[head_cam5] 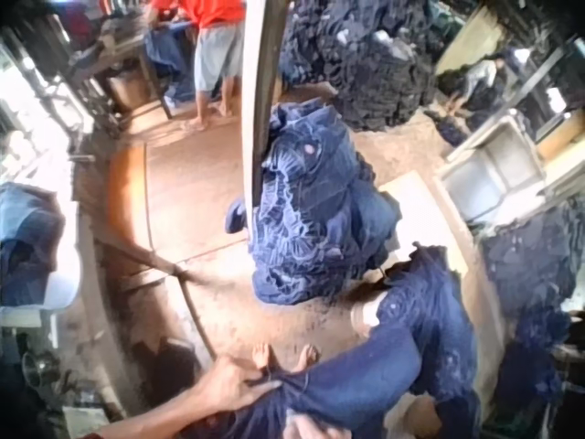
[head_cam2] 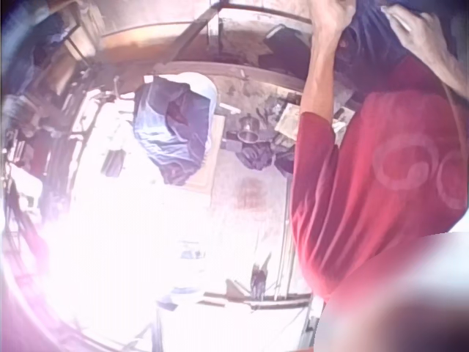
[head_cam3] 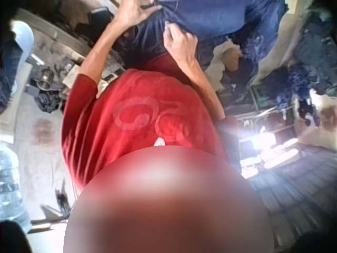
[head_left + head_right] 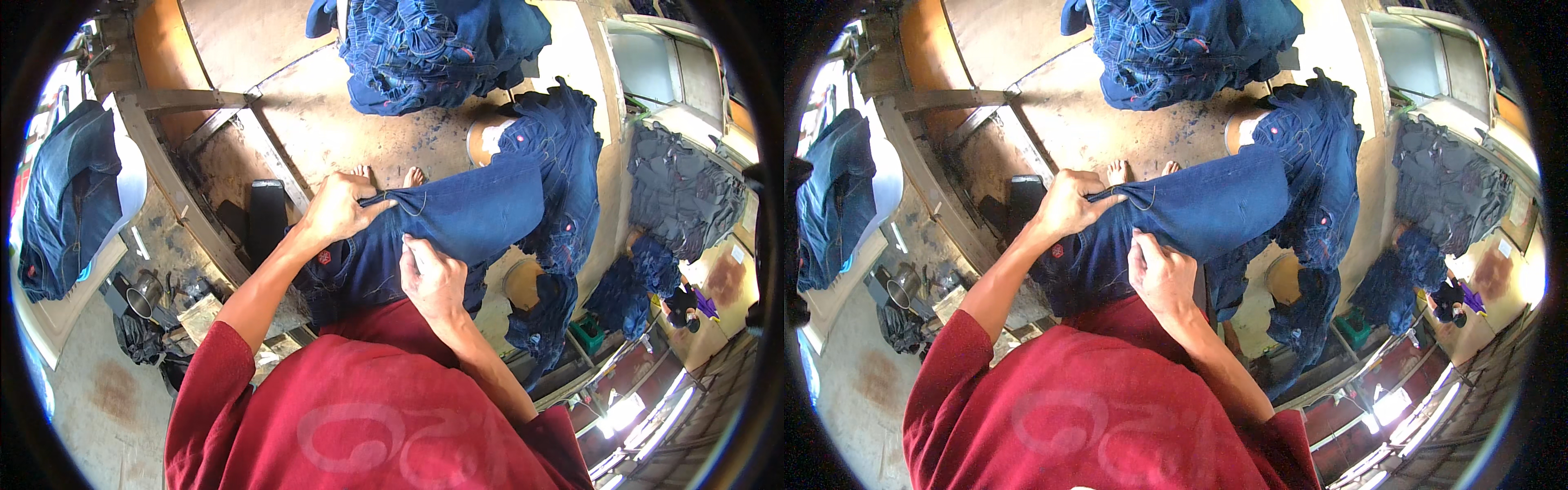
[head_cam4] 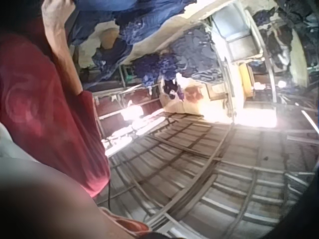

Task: The person repeatedly picks up denim jeans from a pile, lays them on a table, and uses a white marker to draw lines on the fabric. They then place the marked jeans into a separate pile and continue the process with the next pair.

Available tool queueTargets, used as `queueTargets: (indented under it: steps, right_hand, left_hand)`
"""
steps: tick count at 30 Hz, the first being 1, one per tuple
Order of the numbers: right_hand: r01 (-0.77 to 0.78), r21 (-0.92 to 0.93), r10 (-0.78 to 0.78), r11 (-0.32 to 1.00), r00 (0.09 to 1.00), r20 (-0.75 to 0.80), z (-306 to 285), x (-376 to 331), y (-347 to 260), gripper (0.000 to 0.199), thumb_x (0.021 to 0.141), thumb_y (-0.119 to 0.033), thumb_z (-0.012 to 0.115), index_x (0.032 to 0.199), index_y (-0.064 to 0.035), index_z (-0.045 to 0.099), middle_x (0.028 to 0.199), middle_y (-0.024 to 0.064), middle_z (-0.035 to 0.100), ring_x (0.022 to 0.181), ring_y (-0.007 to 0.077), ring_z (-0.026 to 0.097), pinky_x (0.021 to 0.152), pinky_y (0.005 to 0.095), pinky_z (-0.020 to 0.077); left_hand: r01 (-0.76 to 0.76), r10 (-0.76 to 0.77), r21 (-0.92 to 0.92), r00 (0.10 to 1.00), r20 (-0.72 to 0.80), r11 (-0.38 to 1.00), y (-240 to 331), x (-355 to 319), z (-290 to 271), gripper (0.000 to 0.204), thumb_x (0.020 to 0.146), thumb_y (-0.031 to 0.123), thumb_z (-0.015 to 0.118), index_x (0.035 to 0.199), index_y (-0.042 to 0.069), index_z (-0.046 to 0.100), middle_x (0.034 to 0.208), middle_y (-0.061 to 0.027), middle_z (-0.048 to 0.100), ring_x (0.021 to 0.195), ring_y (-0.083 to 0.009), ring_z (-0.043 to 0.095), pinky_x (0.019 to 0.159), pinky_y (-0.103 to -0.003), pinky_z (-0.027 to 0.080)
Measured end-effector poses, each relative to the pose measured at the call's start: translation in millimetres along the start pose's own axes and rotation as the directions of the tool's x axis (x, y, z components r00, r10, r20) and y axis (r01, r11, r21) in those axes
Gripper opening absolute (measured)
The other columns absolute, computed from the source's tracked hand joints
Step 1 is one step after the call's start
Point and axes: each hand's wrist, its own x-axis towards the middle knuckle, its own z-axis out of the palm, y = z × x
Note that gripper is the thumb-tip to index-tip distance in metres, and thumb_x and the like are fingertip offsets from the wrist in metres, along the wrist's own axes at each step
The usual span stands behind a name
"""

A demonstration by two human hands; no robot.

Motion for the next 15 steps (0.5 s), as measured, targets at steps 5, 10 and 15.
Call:
queueTargets:
  steps: [5, 10, 15]
  right_hand:
    - [0.026, -0.070, -0.026, 0.997, 1.000, 0.010, 0.6, -2.6, -2.7, 0.012, 0.091, -0.003, 0.075, 0.102, -0.0069, 0.076, 0.065, 0.0107, 0.068, 0.053, 0.0270, 0.069, 0.050, 0.0394, 0.0527]
    - [0.020, -0.029, -0.018, 0.999, 0.999, 0.037, 1.8, -0.8, -2.4, 0.009, 0.091, -0.005, 0.076, 0.099, -0.0073, 0.075, 0.065, 0.0106, 0.069, 0.053, 0.0270, 0.070, 0.051, 0.0392, 0.0540]
    - [0.027, -0.015, -0.027, 1.000, 1.000, 0.002, 1.8, -1.7, -3.6, 0.008, 0.092, -0.007, 0.076, 0.100, -0.0084, 0.076, 0.063, 0.0103, 0.068, 0.052, 0.0271, 0.069, 0.049, 0.0400, 0.0534]
  left_hand:
    - [0.010, -0.011, -0.034, 1.000, -0.013, 0.999, 0.8, -1.8, -0.4, 0.036, 0.087, 0.020, 0.091, 0.070, -0.004, 0.070, 0.068, -0.0186, 0.066, 0.057, -0.0316, 0.065, 0.056, -0.041, 0.051]
    - [0.042, -0.043, -0.085, 0.999, -0.004, 0.996, -0.4, -2.3, 1.9, 0.034, 0.087, 0.020, 0.091, 0.074, -0.005, 0.072, 0.068, -0.0182, 0.066, 0.056, -0.0325, 0.064, 0.056, -0.042, 0.050]
    - [-0.023, 0.022, -0.017, 1.000, -0.018, 1.000, -2.2, -3.8, 3.1, 0.031, 0.088, 0.021, 0.091, 0.078, -0.004, 0.075, 0.070, -0.0186, 0.067, 0.057, -0.0338, 0.065, 0.058, -0.043, 0.051]
